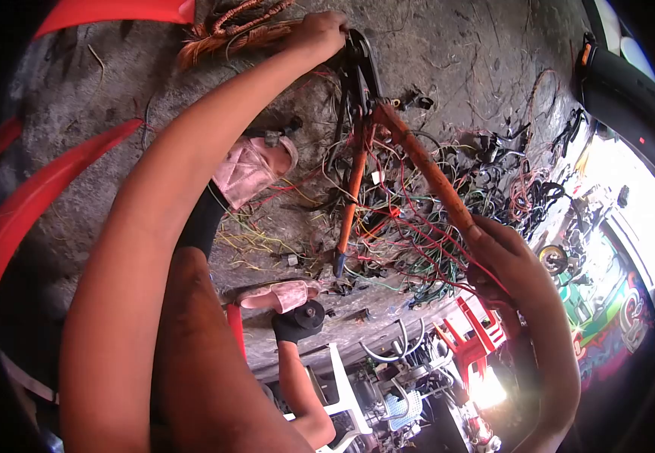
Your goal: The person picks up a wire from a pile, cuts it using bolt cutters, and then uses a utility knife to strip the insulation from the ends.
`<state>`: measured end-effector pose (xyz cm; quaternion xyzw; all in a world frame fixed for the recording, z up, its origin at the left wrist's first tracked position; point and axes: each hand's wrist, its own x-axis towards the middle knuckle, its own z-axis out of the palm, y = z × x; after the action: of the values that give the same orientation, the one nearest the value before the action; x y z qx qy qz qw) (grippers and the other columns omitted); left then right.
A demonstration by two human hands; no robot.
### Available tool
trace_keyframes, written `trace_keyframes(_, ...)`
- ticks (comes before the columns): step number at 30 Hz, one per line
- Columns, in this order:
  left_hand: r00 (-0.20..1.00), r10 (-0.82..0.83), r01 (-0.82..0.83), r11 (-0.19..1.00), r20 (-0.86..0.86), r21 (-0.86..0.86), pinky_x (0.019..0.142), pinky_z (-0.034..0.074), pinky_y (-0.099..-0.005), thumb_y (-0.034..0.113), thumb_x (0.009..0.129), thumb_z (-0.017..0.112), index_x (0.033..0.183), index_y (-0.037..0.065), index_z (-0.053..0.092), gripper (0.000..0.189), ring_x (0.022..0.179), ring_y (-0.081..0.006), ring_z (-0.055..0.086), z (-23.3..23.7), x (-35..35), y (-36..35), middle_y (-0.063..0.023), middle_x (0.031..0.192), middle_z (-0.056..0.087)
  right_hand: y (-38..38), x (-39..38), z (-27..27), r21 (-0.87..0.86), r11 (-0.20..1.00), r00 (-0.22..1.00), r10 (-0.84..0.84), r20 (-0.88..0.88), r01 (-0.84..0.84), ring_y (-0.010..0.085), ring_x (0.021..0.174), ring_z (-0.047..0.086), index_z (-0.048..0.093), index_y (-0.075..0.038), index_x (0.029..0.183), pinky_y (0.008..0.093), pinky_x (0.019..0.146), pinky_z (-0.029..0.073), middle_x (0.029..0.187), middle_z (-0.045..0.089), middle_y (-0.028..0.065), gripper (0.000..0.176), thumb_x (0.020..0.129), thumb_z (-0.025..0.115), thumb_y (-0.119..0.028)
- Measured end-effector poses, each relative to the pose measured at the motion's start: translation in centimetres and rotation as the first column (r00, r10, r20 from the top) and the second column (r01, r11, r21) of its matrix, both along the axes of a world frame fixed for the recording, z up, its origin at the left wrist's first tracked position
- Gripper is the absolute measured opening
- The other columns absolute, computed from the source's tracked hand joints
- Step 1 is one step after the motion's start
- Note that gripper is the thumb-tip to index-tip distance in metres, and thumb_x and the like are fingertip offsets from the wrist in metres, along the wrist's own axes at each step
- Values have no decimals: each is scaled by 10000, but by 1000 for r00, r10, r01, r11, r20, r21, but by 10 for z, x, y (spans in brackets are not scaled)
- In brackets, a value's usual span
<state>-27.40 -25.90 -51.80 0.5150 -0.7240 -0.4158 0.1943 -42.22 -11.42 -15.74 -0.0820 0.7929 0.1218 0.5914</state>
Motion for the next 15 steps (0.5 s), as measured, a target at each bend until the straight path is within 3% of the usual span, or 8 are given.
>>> trace_keyframes(2,994,37,-59,972,101,226,624,508,-373,138,840,585,967,24,656,185,734,-265,628,3,-4,2,-171,839,666,-10,0,6,56,986,987,-156,35,154,66,478,433,458,-56,1317,195,398,328,641,469,10,509,925,545,-368)
trace_keyframes(6,995,-25,8,985,101,172,718,502,-447,182,817,585,911,6,661,213,846,-351,633,-17,-3,-5,-238,866,641,-4,-3,1,-1,1000,999,-3,-50,3,61,458,408,446,-53,1319,200,386,303,625,454,6,512,927,542,-367)
trace_keyframes(9,981,-56,24,985,185,173,735,499,-446,210,814,583,905,-25,648,260,860,-368,629,-18,-5,-8,-255,878,634,-6,-8,1,15,999,998,-53,43,52,60,501,458,465,12,1293,218,420,345,678,516,5,538,924,539,-373)
trace_keyframes(13,982,-95,63,979,162,194,740,496,-452,219,813,579,888,-52,637,287,861,-383,624,-18,-1,-6,-270,886,629,16,-9,-10,-30,998,997,-54,-50,53,64,469,418,445,-36,1316,203,392,320,642,465,4,553,916,559,-400)
trace_keyframes(15,982,-118,93,982,148,165,740,494,-454,219,820,574,888,-57,636,291,866,-384,623,-17,0,-5,-267,894,630,22,-4,-16,-44,994,990,92,-104,-97,46,511,460,460,6,1297,219,430,354,629,470,-23,510,941,509,-357)
